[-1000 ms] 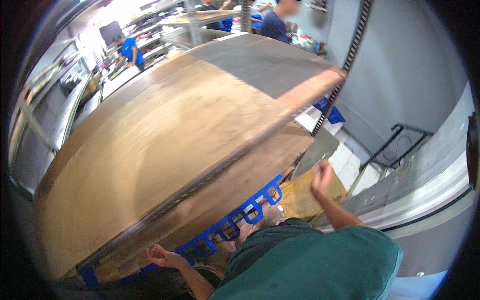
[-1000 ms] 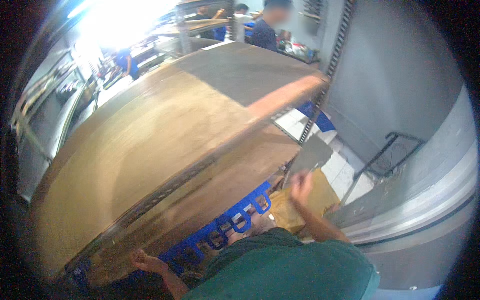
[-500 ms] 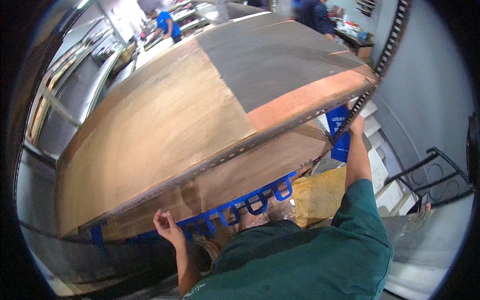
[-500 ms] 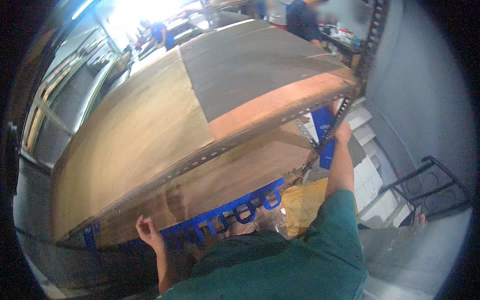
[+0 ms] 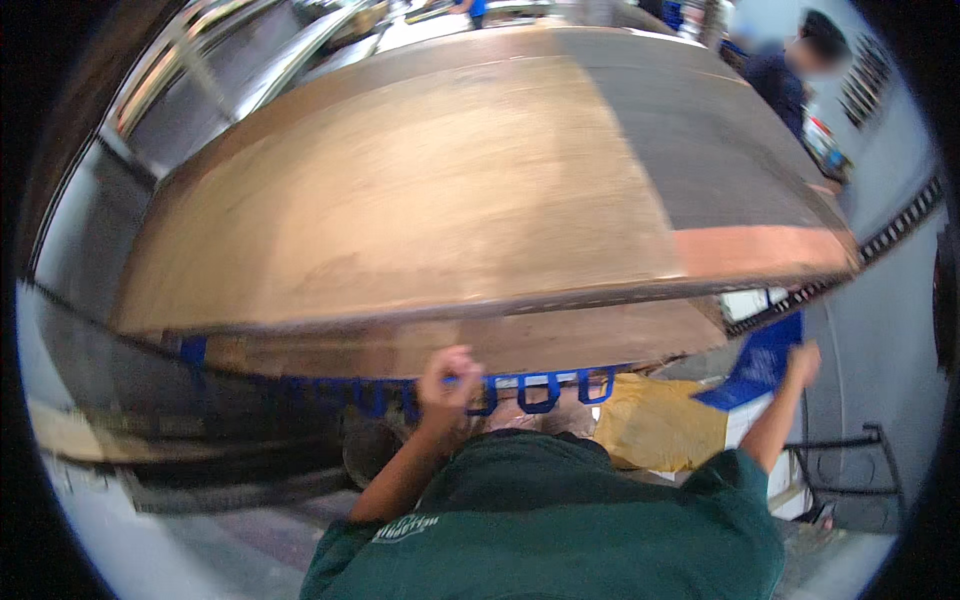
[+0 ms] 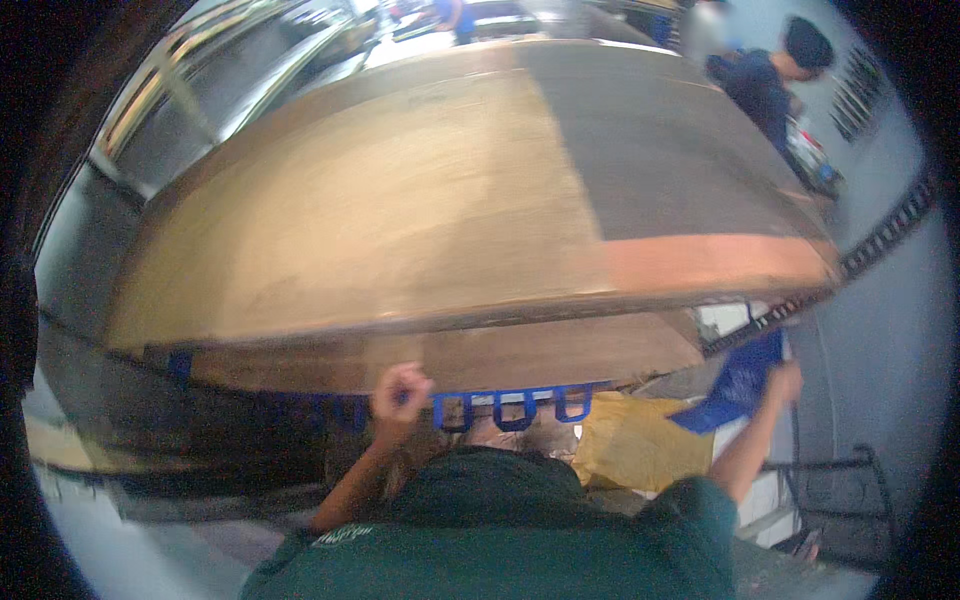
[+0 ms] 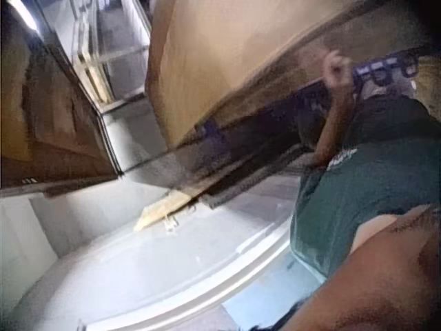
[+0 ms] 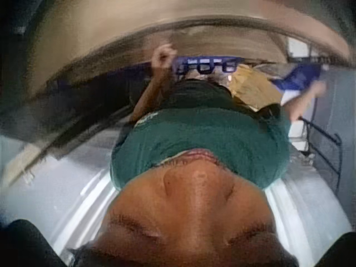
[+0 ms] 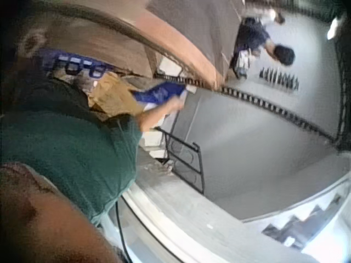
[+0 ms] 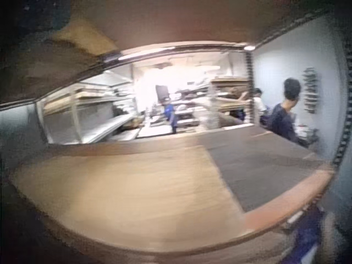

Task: The person sits on the floor and organizes blue reusable shopping bags on a wooden table. They pick up the bags one by one, unfold them, and arrange them in neat rows. The person also briefly handles a sheet of red stickers before continuing to stack the bags.

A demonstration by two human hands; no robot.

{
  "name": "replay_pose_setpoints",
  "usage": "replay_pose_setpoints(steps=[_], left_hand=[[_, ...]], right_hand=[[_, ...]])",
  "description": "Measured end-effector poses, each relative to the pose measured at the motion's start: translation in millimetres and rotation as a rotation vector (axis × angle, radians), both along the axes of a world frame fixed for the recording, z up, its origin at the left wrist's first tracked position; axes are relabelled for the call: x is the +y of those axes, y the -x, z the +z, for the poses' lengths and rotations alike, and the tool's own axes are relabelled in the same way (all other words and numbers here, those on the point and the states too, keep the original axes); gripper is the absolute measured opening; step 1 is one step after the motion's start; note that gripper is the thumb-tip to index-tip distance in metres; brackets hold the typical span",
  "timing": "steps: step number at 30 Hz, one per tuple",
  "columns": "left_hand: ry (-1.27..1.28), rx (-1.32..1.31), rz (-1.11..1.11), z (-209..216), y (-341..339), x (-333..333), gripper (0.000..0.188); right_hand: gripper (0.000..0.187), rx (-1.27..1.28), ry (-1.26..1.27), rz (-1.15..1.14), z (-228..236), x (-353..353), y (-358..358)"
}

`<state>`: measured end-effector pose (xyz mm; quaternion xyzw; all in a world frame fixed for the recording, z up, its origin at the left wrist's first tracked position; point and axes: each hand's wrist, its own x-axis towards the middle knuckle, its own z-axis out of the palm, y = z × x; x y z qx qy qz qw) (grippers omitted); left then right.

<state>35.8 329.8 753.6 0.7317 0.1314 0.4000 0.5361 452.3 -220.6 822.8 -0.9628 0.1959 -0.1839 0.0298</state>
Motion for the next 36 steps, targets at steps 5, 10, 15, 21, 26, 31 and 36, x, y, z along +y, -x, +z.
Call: replay_pose_setpoints(steps=[5, 10, 15, 21, 26, 31, 36], left_hand=[[0.277, 0.403, -0.693, -12, -13, -37, 0.027], [0.183, 0.578, -1.315, 1, -33, -56, 0.041], [0.173, 0.506, -1.592, 42, -16, -55, 0.041], [0.321, 0.134, -1.331, -34, 3, -6, 0.052], [1.026, -0.644, -0.824, -27, 79, 50, 0.085], [1.286, -0.821, -0.200, -57, 153, 86, 0.081], [1.450, -0.324, 0.321, -124, 194, 106, 0.054]], right_hand=[[0.035, 0.071, 0.112, 0.033, 63, 3, 201], [0.024, -0.104, 0.353, 0.381, 138, 115, 296], [0.024, 0.012, 0.235, 0.889, 156, 246, 310], [0.024, -0.067, 0.311, 1.417, 91, 413, 319], [0.033, -0.241, 0.072, 1.884, 16, 514, 361], [0.037, -0.222, -0.318, 2.204, -77, 576, 387], [0.043, 0.123, -0.355, 2.328, -143, 613, 421]])
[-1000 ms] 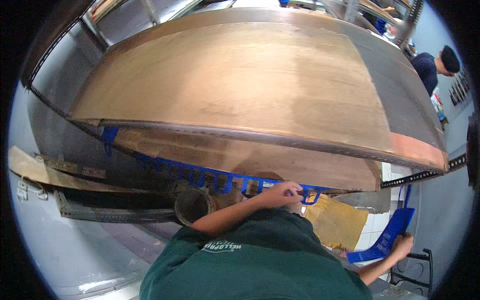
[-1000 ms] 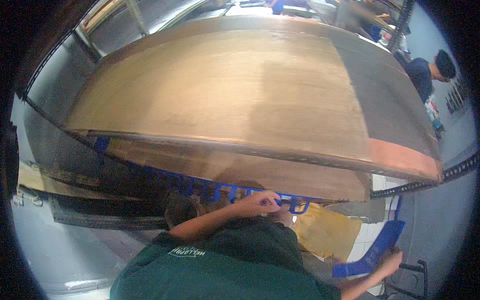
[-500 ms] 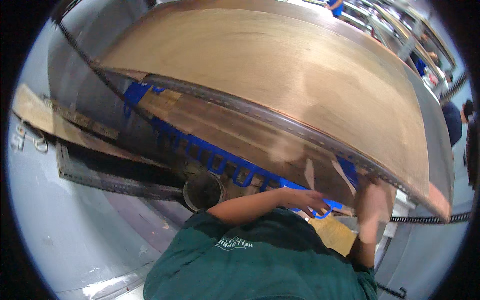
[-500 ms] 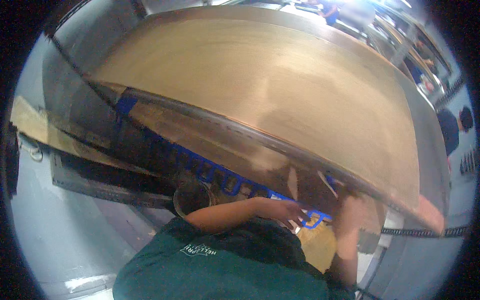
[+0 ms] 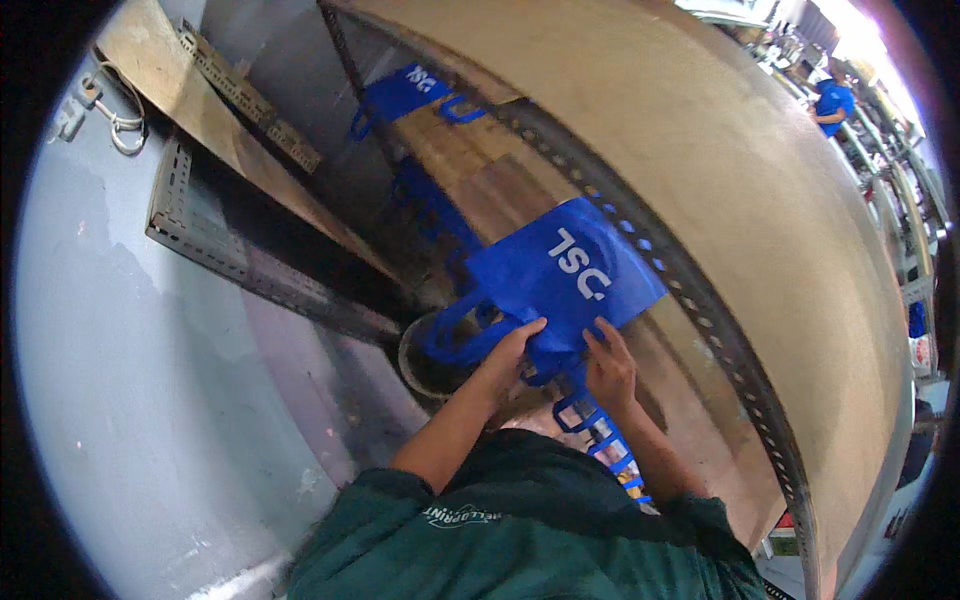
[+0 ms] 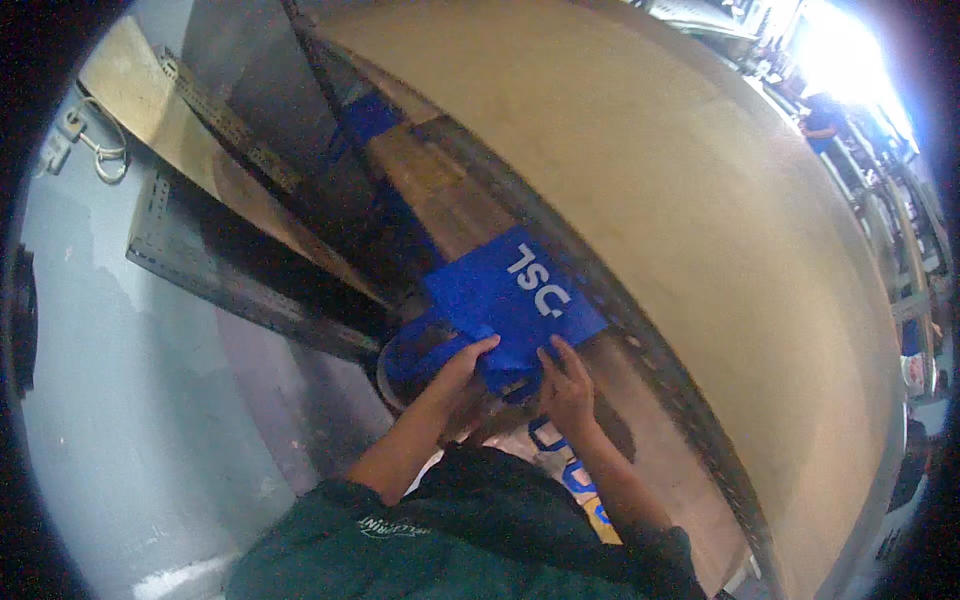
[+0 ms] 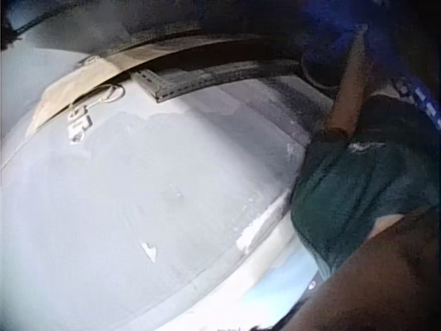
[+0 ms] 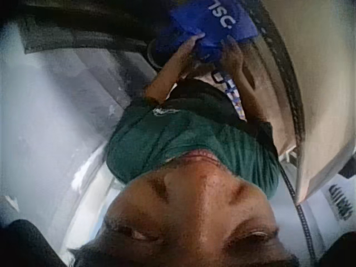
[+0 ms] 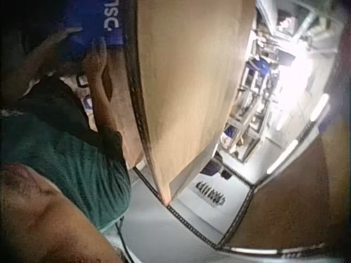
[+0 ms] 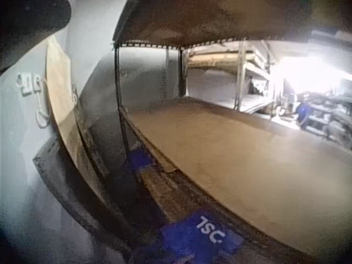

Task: The person sits on the floor and organizes blue reusable shopping bags on a wooden table. They pick up the bags one by one, unfold them, and arrange them in neat rows. The person also briefly handles a sheet of red stickers before continuing to stack the bags.

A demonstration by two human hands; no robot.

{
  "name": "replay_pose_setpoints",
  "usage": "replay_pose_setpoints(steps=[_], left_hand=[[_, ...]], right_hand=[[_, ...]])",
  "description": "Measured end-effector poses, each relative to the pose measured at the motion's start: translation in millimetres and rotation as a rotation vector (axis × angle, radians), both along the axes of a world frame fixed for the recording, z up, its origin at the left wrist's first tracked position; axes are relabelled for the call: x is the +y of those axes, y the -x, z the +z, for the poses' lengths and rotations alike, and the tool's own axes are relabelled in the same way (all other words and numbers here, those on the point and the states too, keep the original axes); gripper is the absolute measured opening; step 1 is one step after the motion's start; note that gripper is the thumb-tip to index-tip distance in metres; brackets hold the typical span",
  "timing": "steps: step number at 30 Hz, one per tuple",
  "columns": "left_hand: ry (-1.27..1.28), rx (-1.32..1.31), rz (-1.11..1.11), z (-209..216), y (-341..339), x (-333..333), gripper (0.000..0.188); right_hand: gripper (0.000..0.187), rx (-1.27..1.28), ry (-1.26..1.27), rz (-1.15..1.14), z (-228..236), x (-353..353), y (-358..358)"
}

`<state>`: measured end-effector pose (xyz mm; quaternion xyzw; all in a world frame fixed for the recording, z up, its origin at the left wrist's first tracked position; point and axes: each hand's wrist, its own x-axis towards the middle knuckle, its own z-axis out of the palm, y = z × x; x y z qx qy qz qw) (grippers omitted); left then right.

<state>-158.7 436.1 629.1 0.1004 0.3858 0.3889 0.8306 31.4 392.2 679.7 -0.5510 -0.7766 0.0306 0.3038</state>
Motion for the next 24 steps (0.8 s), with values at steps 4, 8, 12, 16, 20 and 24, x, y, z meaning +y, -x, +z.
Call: replay_pose_setpoints(steps=[4, 8, 12, 16, 20, 24], left_hand=[[0.156, 0.324, -0.049, -49, 14, 43, 0.050], [-0.158, 0.506, 0.030, -42, 36, 79, 0.051], [-0.602, 0.661, 0.002, -43, 72, 179, 0.047], [-0.719, 0.432, -0.018, -15, 112, 289, 0.044], [-0.599, 0.116, 0.201, -36, 150, 382, 0.042], [-0.540, 0.196, 0.398, -58, 178, 424, 0.050]], right_hand=[[0.040, 0.500, 0.239, -0.252, -32, 26, 7], [0.035, 0.577, 0.263, -0.445, -51, 37, 3], [0.033, -0.014, 0.127, -0.497, -85, 55, -82], [0.029, -0.335, 0.130, -0.509, -92, 62, -107], [0.025, -0.447, 0.105, -0.535, -101, 77, -106], [0.024, -0.378, 0.163, -0.584, -100, 88, -93]])
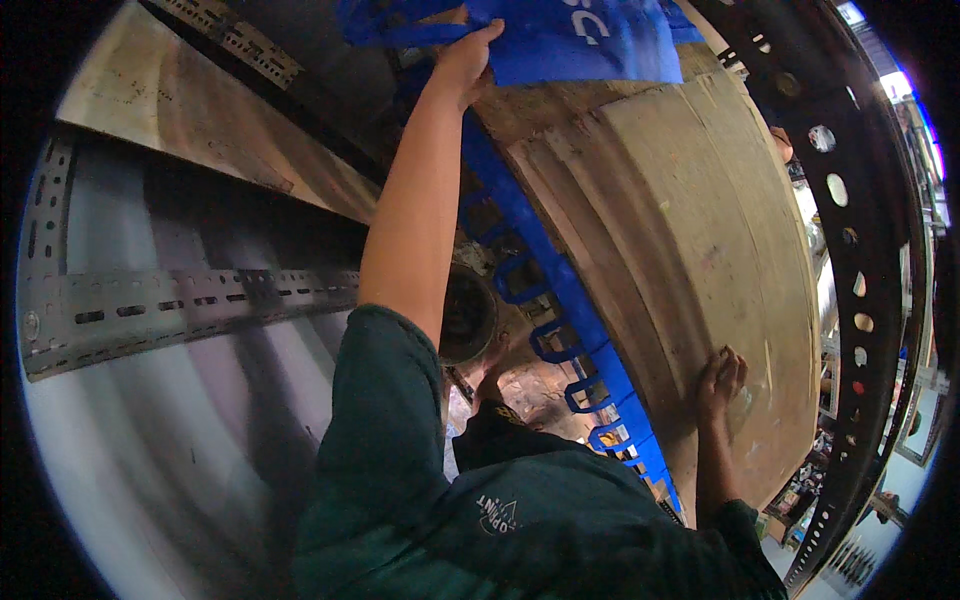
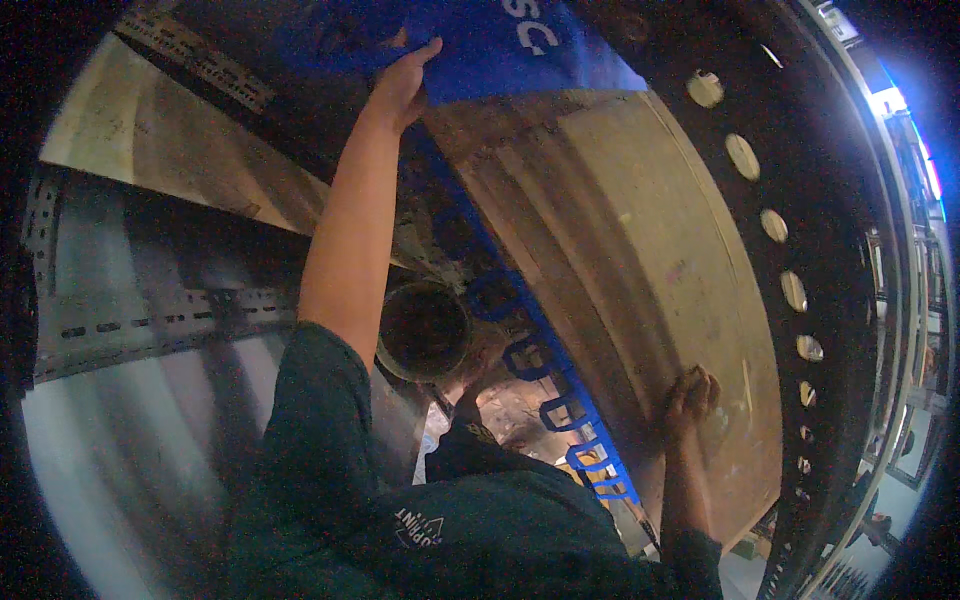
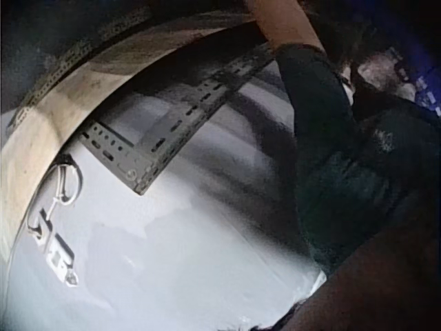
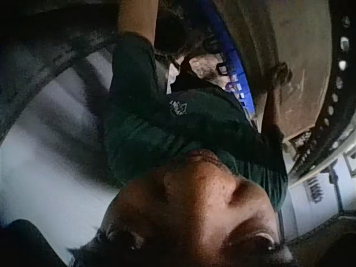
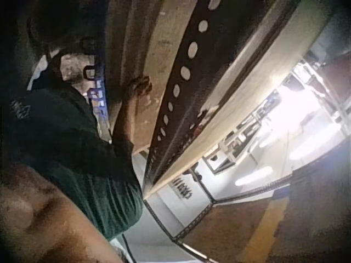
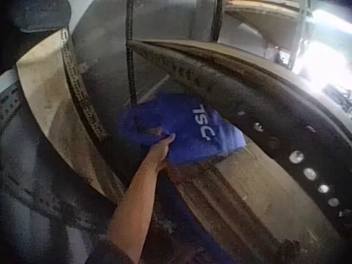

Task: The person sits on the floor and organizes blue reusable shopping bags on a wooden table. They pick up the bags one by one, unfold them, and arrange them in neat rows. The person also briefly handles a sheet of red stickers before continuing to stack the bags.

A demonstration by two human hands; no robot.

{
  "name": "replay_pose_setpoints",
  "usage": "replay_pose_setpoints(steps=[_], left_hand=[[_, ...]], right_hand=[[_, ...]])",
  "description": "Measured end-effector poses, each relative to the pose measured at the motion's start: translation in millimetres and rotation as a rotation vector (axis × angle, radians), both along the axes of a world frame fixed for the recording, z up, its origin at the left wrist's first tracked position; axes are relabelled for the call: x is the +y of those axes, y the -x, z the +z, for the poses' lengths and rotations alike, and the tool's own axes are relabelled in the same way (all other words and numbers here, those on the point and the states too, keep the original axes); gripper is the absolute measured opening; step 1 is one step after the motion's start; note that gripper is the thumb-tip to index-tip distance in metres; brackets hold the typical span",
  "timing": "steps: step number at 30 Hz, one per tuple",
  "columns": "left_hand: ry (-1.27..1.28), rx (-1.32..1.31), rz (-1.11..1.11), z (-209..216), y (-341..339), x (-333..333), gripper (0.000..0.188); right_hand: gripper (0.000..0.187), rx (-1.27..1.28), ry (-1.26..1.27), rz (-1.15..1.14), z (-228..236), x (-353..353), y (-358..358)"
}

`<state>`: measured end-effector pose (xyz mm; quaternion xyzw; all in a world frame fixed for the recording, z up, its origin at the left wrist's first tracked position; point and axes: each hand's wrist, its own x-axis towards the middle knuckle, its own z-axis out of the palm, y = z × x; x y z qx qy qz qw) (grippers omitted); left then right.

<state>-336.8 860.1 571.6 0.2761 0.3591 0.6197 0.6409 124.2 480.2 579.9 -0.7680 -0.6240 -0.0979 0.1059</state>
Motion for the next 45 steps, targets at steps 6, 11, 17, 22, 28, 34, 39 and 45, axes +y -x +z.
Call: replay_pose_setpoints(steps=[6, 11, 17, 22, 28, 34, 39, 45], left_hand=[[0.324, 0.131, 0.010, -103, 14, 53, 0.061], [0.345, 0.094, 0.112, -101, 0, 51, 0.070], [0.580, -0.020, 0.309, -66, -21, 19, 0.055], [0.445, 0.153, 0.427, -90, -25, 18, 0.046], [0.364, 0.472, 0.490, -120, -26, 43, 0.039], [0.367, 0.845, 0.505, -112, -22, 25, 0.029], [0.327, 0.887, 0.516, -109, -20, 28, 0.023], [0.275, 0.904, 0.471, -120, -15, 31, 0.027]], right_hand=[[0.023, 0.016, 0.026, -0.001, 13, 3, 15], [0.024, -0.016, 0.032, -0.021, 12, -3, 17], [0.024, 0.013, 0.078, -0.085, 7, -16, 10], [0.024, -0.001, 0.048, -0.044, 12, 3, 26], [0.024, 0.006, 0.054, -0.041, 11, 6, 21], [0.026, 0.034, 0.074, -0.018, 13, 2, 18], [0.027, 0.054, 0.087, -0.070, 13, 2, 19], [0.027, 0.030, 0.084, -0.046, 17, 4, 23]])
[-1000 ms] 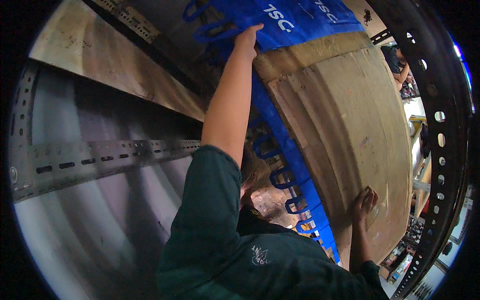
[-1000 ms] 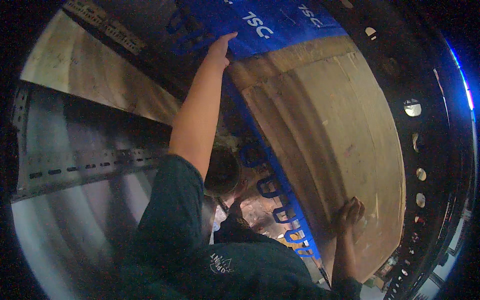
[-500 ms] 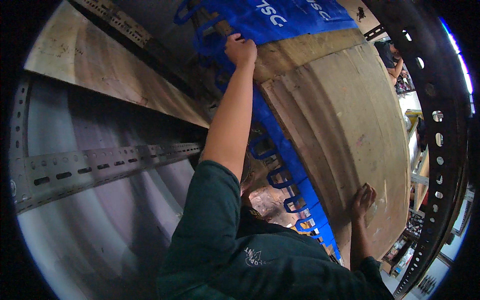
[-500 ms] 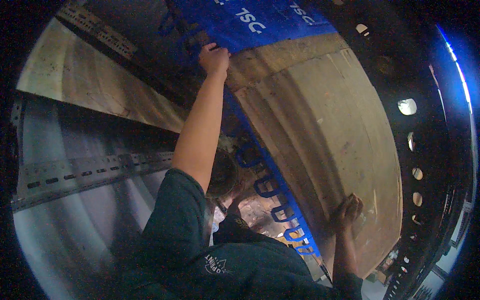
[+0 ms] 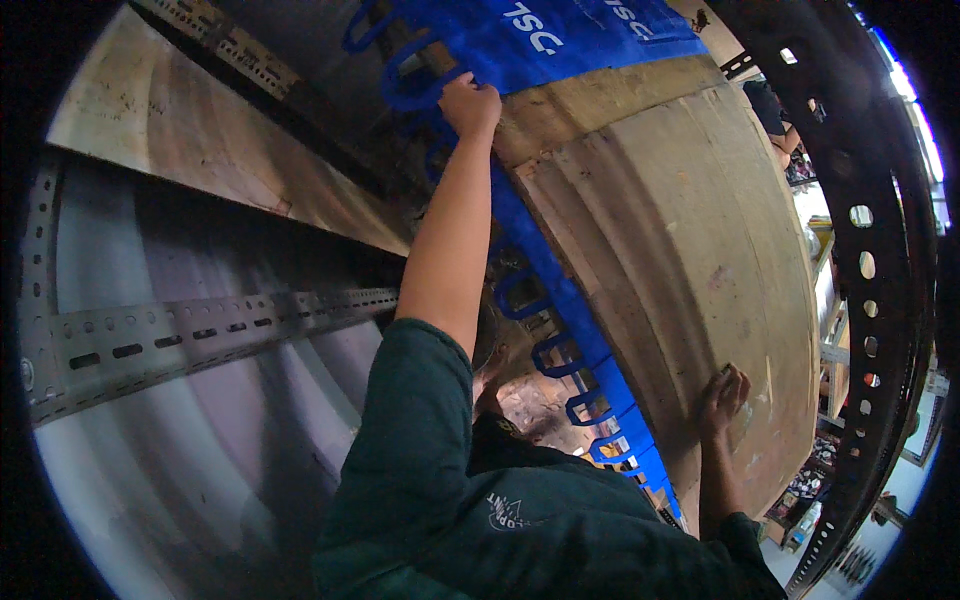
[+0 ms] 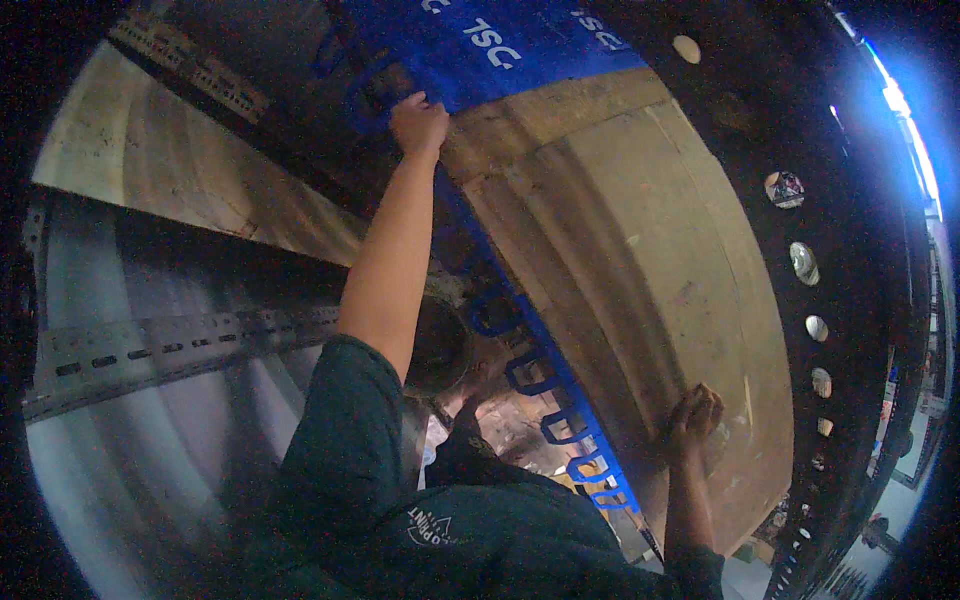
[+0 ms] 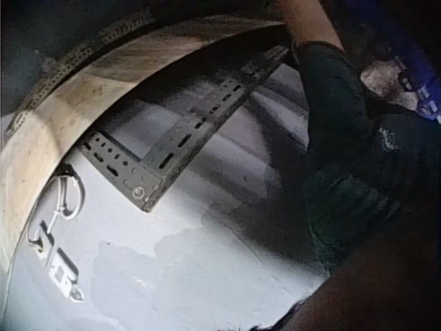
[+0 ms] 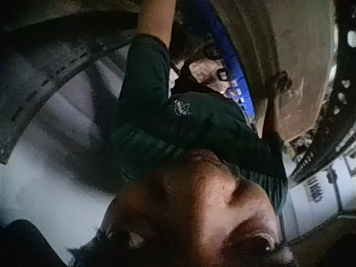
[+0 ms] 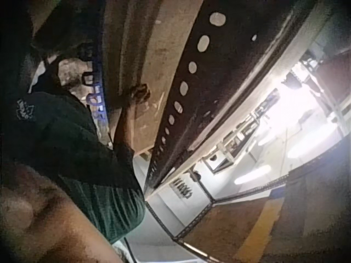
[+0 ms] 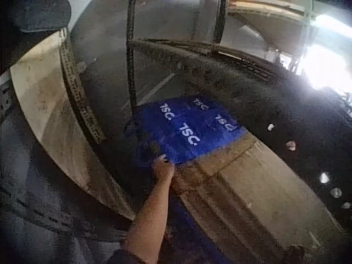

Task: The person sits on the floor and organizes blue reusable shopping bags on a wooden table. They pick up the bags one by one, unfold them, and arrange them in neat rows. The person also briefly handles a sheet of red stickers before continuing to stack the bags.

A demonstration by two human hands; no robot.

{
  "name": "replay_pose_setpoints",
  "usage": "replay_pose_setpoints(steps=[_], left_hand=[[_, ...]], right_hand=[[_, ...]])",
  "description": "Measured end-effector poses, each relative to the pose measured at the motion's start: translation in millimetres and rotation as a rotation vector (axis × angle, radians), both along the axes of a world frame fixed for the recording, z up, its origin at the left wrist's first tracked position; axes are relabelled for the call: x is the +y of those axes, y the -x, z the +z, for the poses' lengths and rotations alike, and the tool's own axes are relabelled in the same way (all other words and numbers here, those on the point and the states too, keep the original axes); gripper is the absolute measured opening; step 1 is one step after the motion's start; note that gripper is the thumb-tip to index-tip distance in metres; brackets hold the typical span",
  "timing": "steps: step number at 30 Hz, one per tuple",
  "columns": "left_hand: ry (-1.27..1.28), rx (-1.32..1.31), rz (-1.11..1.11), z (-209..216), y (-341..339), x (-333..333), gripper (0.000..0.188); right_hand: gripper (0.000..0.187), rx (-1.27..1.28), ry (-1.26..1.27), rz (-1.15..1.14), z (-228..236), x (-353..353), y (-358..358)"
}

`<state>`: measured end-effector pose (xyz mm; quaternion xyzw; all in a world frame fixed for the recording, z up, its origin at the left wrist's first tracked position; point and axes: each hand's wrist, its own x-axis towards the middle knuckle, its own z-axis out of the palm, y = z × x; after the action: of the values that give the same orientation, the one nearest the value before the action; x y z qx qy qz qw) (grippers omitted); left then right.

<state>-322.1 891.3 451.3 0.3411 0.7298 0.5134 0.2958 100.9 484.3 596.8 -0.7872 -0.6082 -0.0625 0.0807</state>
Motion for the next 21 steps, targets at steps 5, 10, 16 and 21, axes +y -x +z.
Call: replay_pose_setpoints(steps=[5, 10, 16, 21], left_hand=[[0.009, 0.191, 0.060, 8, -2, -7, 0.046], [-0.021, 0.156, -0.011, 3, -9, -13, 0.048], [0.031, 0.322, -0.048, 8, -14, -15, 0.043], [0.007, 0.370, 0.028, 17, -25, -21, 0.044]], right_hand=[[0.028, 0.067, 0.017, -0.081, 7, 3, 9], [0.029, 0.071, -0.007, -0.027, 1, -4, -6], [0.027, 0.019, -0.048, 0.094, -12, -12, -32], [0.027, 0.082, -0.084, 0.118, -6, -9, -31]])
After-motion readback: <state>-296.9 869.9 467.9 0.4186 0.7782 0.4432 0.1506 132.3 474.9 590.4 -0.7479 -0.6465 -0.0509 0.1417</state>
